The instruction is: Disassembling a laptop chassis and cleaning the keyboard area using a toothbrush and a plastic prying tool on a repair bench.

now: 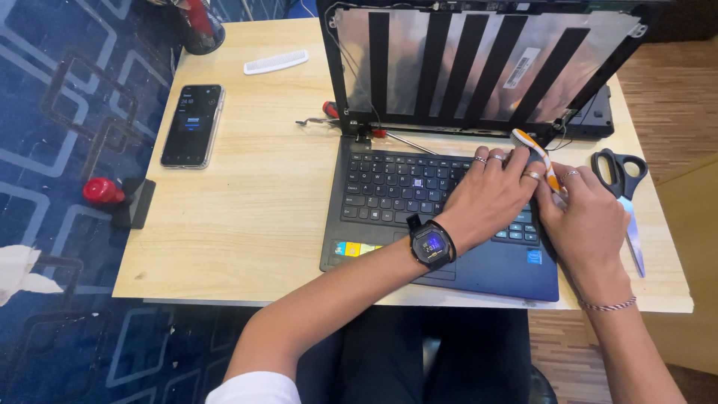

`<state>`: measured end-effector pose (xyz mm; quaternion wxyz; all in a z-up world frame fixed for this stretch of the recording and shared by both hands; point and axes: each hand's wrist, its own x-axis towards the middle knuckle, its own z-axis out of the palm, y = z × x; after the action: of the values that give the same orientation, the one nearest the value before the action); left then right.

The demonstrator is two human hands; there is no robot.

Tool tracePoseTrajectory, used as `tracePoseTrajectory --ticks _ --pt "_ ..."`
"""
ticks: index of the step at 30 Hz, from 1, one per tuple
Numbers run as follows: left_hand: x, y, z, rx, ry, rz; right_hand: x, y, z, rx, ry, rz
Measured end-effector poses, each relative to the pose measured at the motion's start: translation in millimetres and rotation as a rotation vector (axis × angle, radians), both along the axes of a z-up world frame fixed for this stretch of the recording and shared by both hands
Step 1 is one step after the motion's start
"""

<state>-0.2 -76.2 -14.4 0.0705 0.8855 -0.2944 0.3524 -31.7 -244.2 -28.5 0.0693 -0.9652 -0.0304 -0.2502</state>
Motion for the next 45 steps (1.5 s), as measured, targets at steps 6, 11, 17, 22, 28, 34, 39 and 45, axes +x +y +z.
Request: tracePoseTrajectory --ticks 6,11,17,22,28,34,39,45 --pt "4 2 4 0.009 0.042 0.015 0 0 -1 -0.027 -0.050 0.018" --pt "16 -2 -8 -0.003 0.073 0.016 1 -1 -3 -0.034 -0.041 0.009" --pt "22 -3 -11 0.003 0.137 -0.016 1 -1 -4 -0.037 -0.044 0.006" --pt "24 -4 -13 0.016 0.153 -0.018 1 1 -2 -0.038 -0.038 0.001" --pt "22 -5 -12 0.032 0.132 -0.021 0 2 2 -0.015 -0.003 -0.008" --pt "22 0 -10 0.013 0.157 -0.041 2 7 4 0.001 -0.032 -0.003" --pt "23 21 5 -0.063 0.185 -0.104 10 -1 -14 -0.073 -0.180 -0.032" --pt "13 54 45 0.143 0.429 -0.100 7 3 -5 -0.018 -0.172 0.005"
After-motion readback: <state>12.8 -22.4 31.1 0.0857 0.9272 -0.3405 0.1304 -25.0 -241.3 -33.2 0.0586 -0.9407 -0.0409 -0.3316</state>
